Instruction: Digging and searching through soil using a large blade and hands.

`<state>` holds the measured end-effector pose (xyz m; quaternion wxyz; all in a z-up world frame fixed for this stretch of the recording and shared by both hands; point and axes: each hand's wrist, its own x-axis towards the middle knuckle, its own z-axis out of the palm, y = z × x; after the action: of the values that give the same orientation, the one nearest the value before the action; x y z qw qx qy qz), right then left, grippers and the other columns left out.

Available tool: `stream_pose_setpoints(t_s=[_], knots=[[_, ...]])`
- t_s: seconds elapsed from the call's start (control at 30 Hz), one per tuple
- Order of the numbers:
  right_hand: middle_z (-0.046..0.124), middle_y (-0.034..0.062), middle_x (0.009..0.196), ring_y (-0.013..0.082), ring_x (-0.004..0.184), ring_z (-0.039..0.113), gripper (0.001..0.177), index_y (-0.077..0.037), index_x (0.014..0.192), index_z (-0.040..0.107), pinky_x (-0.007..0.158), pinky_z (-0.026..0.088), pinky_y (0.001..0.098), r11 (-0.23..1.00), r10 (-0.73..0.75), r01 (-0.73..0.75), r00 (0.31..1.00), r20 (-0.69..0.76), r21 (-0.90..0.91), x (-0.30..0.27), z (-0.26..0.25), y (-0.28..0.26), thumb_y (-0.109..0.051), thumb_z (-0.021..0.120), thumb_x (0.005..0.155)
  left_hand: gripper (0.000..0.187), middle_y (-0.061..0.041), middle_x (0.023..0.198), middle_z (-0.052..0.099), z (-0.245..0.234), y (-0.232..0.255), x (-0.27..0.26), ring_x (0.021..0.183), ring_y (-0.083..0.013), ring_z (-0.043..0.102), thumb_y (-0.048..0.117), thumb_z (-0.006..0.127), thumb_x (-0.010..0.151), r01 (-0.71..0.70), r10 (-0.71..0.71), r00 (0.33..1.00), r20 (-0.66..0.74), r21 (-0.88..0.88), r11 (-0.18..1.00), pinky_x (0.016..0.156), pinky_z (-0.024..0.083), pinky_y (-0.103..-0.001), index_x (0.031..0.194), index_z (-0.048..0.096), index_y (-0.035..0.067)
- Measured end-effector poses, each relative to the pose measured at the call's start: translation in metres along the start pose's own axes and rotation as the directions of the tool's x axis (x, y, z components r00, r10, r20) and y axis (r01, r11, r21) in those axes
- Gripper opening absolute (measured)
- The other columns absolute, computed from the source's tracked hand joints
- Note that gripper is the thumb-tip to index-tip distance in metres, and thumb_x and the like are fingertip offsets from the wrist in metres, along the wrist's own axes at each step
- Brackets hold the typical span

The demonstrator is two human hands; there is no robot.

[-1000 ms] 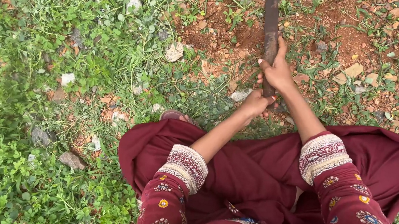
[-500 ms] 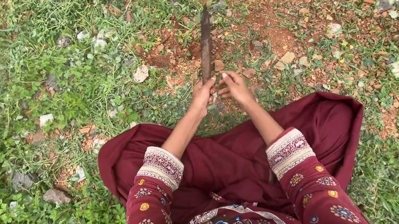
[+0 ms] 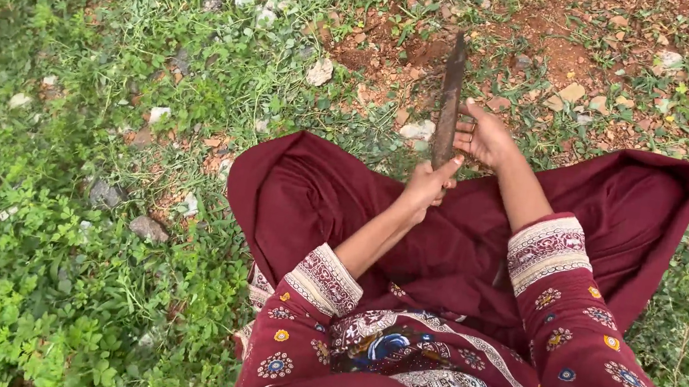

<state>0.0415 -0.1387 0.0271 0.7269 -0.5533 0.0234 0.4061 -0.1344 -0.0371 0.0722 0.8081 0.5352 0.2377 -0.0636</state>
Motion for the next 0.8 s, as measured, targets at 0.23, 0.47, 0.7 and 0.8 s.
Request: stream_pose_setpoints(t_s=[0.23,0.47,0.7,0.8], knots=[[0.071,0.0095,0.094,0.0217,0.079,0.071,0.022,-0.006,0.117,0.051,0.075,0.062,0.0394,0.998,0.055,-0.060,0.988,0.146,0.031,-0.091,0.060,-0.015,-0.020,0.056,0.100,0.028,0.006,0.063,0.052,0.011,-0.011,-0.047,0.040,-0.0013,0.028,0.037,0.065,0.101,-0.047,0.038,0.992,0.118,0.076,0.996,0.036,0.019,-0.024,0.087,0.056,0.014],[0.054,0.0016,0.075,0.0090,0.060,0.051,0.017,-0.006,0.095,0.050,0.057,0.050,0.0250,0.896,0.025,-0.102,0.983,0.181,0.432,-0.106,0.062,-0.017,-0.010,0.065,0.100,0.033,0.005,0.063,0.048,0.037,0.038,-0.099,0.043,-0.0025,0.032,0.046,0.056,0.101,-0.207,0.155,0.933,0.324,0.131,0.970,0.037,0.023,-0.023,0.097,0.049,0.013],[0.040,-0.0027,0.061,0.0090,0.058,0.043,0.025,-0.005,0.089,0.047,0.057,0.044,0.0224,0.858,-0.090,-0.138,0.908,0.409,0.495,-0.196,0.106,-0.104,-0.014,0.066,0.104,0.070,-0.006,0.068,0.068,0.055,0.130,-0.163,0.062,-0.0205,0.073,0.074,0.055,0.089,-0.472,0.307,0.881,0.360,0.707,0.527,0.056,0.056,-0.034,0.096,0.053,0.004],[0.047,-0.0018,0.077,0.0042,0.058,0.040,0.011,-0.009,0.108,0.050,0.057,0.042,0.0200,0.945,-0.220,0.108,0.908,0.356,0.308,-0.274,0.135,-0.148,-0.010,0.061,0.107,0.079,-0.009,0.086,0.074,0.048,0.181,-0.191,0.082,-0.0281,0.077,0.082,0.045,0.087,-0.610,0.221,0.783,0.582,0.788,0.085,0.070,0.057,-0.040,0.101,0.065,0.008]])
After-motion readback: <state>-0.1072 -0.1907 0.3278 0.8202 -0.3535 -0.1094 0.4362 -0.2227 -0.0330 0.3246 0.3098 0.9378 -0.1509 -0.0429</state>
